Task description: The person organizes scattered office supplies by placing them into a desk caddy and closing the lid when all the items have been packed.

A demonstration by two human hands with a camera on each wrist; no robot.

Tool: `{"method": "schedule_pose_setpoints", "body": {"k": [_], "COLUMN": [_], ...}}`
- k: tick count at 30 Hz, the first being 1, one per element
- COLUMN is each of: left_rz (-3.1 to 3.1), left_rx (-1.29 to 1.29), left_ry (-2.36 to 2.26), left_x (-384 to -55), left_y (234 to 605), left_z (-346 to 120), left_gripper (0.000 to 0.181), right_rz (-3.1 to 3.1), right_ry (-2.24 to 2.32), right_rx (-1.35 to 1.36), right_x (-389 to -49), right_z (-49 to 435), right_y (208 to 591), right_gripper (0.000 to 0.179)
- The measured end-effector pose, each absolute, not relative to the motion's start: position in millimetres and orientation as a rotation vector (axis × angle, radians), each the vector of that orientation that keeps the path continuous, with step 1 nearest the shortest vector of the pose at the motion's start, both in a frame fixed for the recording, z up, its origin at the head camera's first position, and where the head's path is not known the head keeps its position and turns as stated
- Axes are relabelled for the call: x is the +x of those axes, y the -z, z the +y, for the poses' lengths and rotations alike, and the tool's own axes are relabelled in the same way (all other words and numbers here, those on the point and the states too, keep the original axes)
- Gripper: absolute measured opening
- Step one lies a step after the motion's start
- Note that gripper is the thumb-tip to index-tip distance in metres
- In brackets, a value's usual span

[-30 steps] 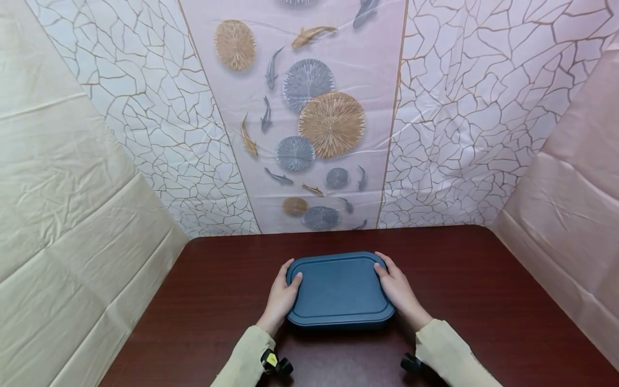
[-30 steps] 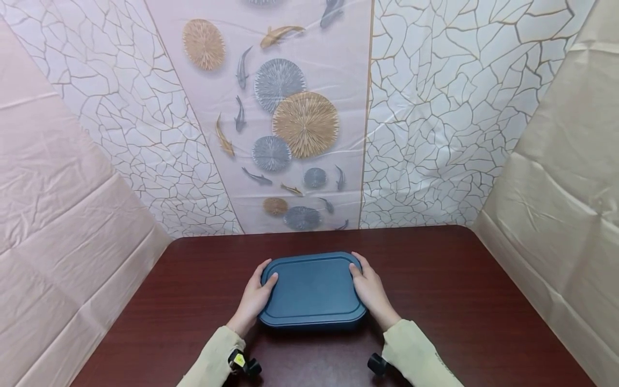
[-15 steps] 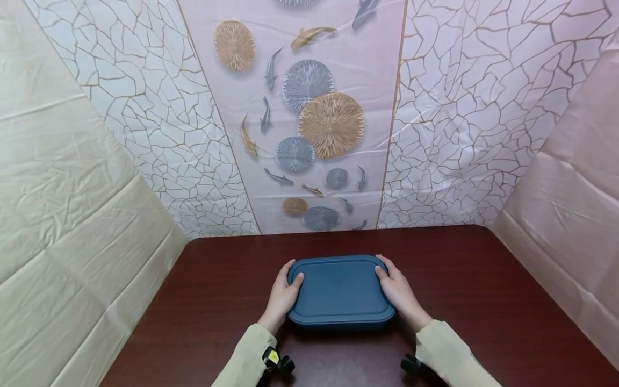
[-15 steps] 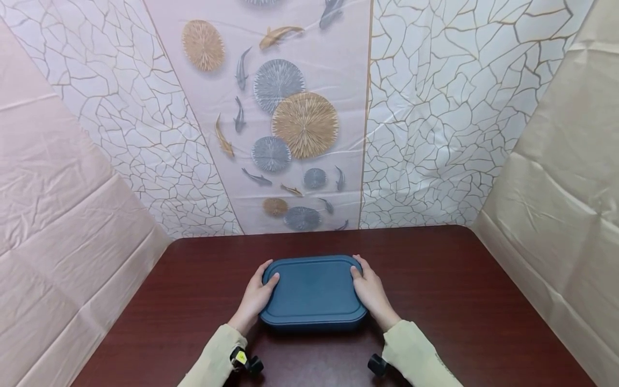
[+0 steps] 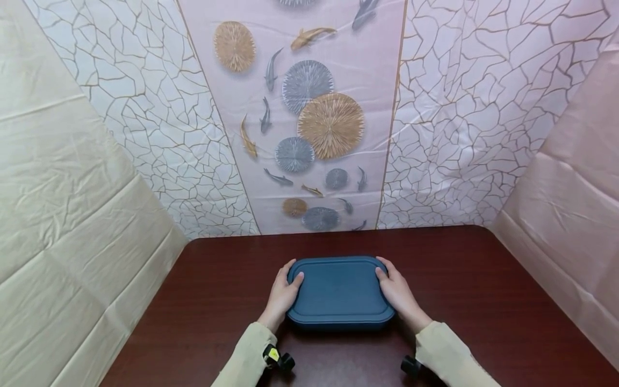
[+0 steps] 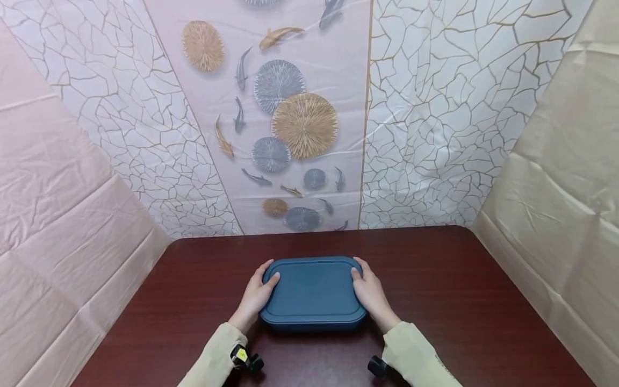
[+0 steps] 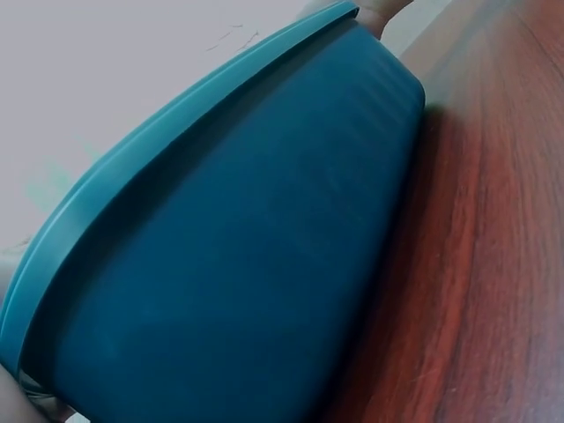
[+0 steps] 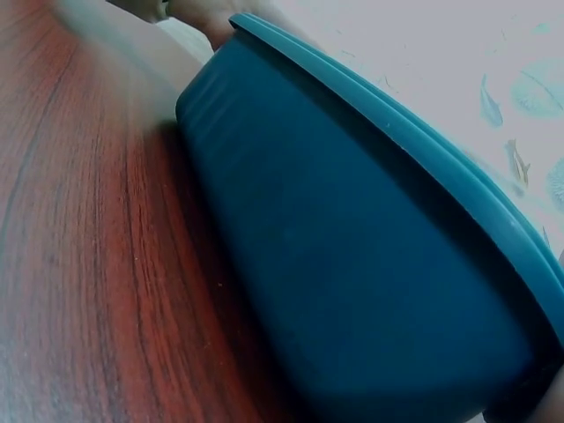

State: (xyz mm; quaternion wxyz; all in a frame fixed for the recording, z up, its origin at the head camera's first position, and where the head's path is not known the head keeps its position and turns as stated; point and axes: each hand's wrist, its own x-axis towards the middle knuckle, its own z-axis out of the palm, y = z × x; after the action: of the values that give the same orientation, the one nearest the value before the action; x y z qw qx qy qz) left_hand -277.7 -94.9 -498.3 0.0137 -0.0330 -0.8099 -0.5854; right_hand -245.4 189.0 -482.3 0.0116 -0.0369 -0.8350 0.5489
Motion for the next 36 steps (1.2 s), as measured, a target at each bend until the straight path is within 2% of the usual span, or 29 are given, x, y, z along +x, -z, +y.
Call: {"method": "schedule_pose_setpoints", "body": {"k": [13, 27, 36], "left_rz": [-2.507, -2.61, -2.741], "left_rx": [-0.102, -0.243, -0.514], "left_ry": [1.879, 1.668, 1.057], "left_x": [-280.1, -279.5, -272.3], "left_y": [500.4, 495.3, 484.8], "left_z": [-96.6, -101.4, -97.3], "left_gripper": [0.052, 0.052, 0.057], "right_rz": [-2.621, -2.708, -2.758], "right_ry": [-1.683, -1.5, -1.284], "right_rx": [-0.138, -0.064, 0.127], "right_x": [-246.9, -247.7, -245.9], "right_z": [187.9, 183.9, 185.7], "right_y": [483.4, 483.9, 480.3], "right_gripper": [0.052, 0.052, 0.058]}}
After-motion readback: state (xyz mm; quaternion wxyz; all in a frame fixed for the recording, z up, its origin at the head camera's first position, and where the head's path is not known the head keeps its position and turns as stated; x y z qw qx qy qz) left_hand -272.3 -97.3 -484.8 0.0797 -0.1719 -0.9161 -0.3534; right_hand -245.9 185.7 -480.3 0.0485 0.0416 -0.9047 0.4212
